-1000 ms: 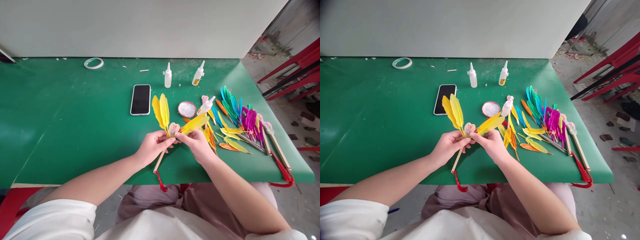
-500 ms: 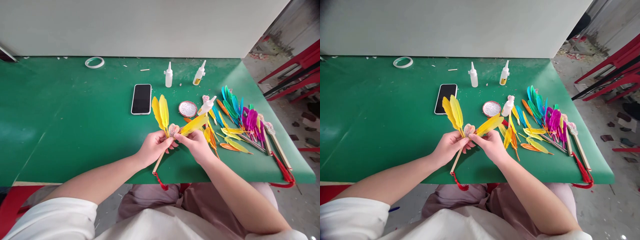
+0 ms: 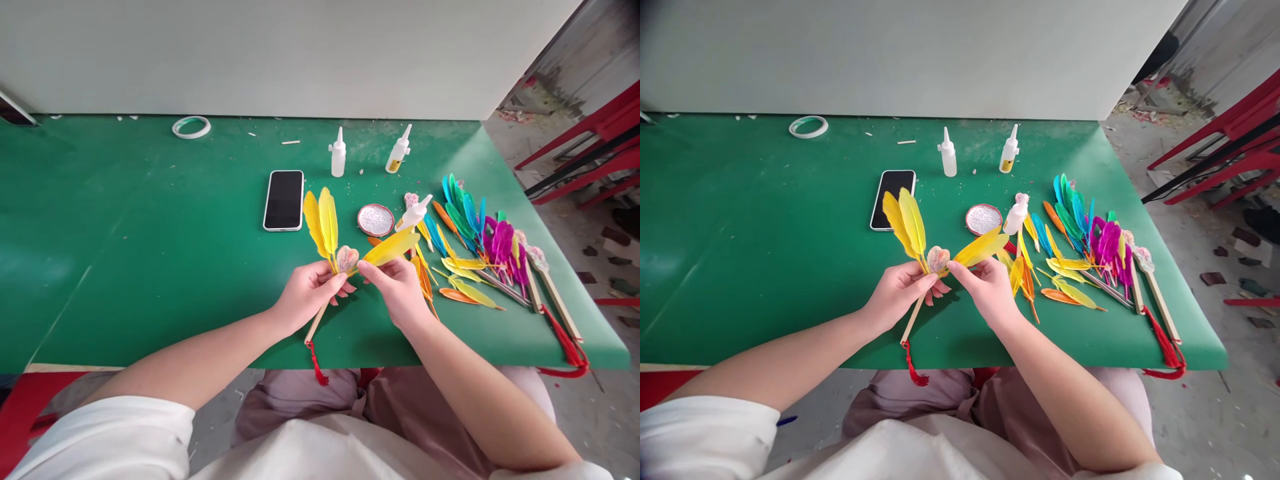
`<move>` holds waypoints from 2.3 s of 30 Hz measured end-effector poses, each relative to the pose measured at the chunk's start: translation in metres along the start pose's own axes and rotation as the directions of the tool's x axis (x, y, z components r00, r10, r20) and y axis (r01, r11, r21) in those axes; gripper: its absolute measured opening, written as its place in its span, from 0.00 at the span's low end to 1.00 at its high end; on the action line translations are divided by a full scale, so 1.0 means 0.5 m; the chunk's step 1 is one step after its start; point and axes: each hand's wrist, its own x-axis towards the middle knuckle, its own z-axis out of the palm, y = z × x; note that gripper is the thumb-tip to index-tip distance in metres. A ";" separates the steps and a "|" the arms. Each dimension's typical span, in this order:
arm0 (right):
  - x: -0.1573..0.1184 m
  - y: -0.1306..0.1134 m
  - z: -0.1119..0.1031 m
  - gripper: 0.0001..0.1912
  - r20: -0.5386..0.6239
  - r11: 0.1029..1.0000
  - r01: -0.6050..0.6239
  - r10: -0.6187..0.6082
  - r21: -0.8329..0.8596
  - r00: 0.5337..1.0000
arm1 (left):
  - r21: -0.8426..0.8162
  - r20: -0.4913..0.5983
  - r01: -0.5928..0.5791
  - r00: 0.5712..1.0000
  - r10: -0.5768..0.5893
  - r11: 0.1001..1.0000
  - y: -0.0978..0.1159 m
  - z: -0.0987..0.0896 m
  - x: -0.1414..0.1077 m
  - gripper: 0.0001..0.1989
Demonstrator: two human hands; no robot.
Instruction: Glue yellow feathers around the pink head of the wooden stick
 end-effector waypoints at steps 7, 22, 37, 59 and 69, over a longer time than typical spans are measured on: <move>-0.003 -0.004 0.002 0.09 0.052 0.999 -0.037 0.037 -0.005 0.998 | 0.005 -0.018 0.026 1.000 -0.026 1.000 -0.002 0.002 0.001 0.17; -0.004 -0.002 0.001 0.10 0.060 0.999 -0.037 0.038 -0.014 0.997 | -0.076 -0.003 0.017 1.000 -0.017 0.997 -0.001 0.004 -0.002 0.17; 0.006 0.000 -0.005 0.12 0.024 0.990 -0.109 0.107 0.087 0.994 | -0.028 0.096 0.093 0.991 -0.090 0.995 -0.002 -0.002 0.004 0.20; 0.004 -0.009 -0.005 0.18 0.114 0.982 -0.144 0.158 -0.121 0.981 | 0.834 -0.546 0.469 0.781 0.303 0.291 0.078 -0.150 0.259 0.40; 0.005 -0.009 -0.004 0.19 0.095 0.980 -0.166 0.176 -0.110 0.980 | 0.873 -0.480 0.343 0.726 0.492 0.346 0.087 -0.142 0.235 0.34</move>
